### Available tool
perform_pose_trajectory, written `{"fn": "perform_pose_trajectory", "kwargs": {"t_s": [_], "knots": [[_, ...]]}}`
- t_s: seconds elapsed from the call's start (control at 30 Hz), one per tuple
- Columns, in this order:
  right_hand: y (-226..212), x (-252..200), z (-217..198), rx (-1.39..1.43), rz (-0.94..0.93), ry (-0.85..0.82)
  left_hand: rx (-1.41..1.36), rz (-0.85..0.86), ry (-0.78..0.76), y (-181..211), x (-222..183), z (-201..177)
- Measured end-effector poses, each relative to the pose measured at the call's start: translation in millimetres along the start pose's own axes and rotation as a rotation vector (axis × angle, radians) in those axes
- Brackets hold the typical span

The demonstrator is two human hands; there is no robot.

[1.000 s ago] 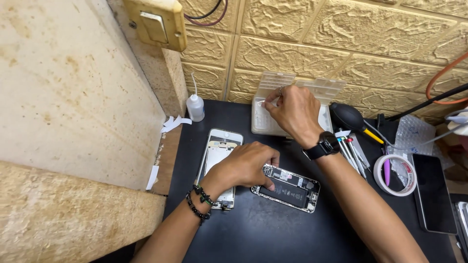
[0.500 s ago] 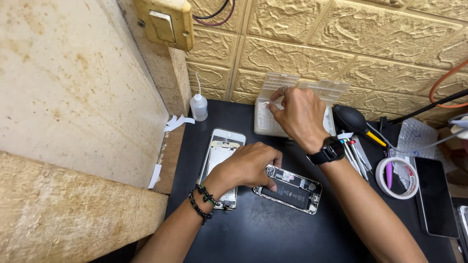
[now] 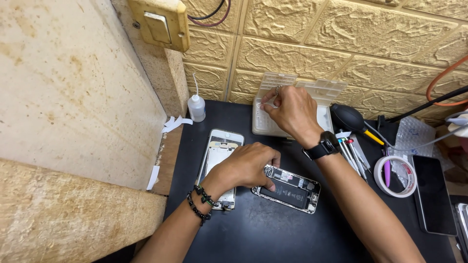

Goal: Repairing a smartphone by installing a new battery and securing internal components with a screwdriver.

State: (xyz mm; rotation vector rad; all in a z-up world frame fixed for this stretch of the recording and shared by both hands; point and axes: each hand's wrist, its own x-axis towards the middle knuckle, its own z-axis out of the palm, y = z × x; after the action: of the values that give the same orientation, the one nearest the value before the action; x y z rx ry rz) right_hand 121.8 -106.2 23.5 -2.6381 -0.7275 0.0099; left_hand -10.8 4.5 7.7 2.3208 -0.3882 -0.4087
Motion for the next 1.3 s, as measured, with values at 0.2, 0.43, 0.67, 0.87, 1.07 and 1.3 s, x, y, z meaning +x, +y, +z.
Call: {"fn": "perform_pose_trajectory", "kwargs": {"t_s": [0.2, 0.43, 0.67, 0.87, 1.07, 1.3], "knots": [[0.7, 1.1, -2.7, -0.053, -0.045, -0.043, -0.006, 0.009, 0.002, 0.4, -0.9, -1.2], [13.1, 5.5, -1.9, -0.261, -0.348, -0.032, -0.008, 0.015, -0.002, 0.1, -1.3, -0.7], [1.6, 4.9, -19.0, -0.426, -0.551, -0.026, -0.007, 0.014, -0.003, -0.5, -0.8, -0.7], [-1.1, 7.5, -22.3, -0.525, -0.563, -0.098, 0.002, 0.020, -0.006, -1.8, 1.3, 1.1], [2.6, 17.7, -18.0, -0.569, -0.579, -0.153, -0.001, 0.018, 0.004, -3.8, 2.3, 2.8], [22.0, 28.7, -0.3, -0.650, -0.590, -0.170, 0.008, 0.018, 0.002, -3.0, 2.4, 2.6]]}}
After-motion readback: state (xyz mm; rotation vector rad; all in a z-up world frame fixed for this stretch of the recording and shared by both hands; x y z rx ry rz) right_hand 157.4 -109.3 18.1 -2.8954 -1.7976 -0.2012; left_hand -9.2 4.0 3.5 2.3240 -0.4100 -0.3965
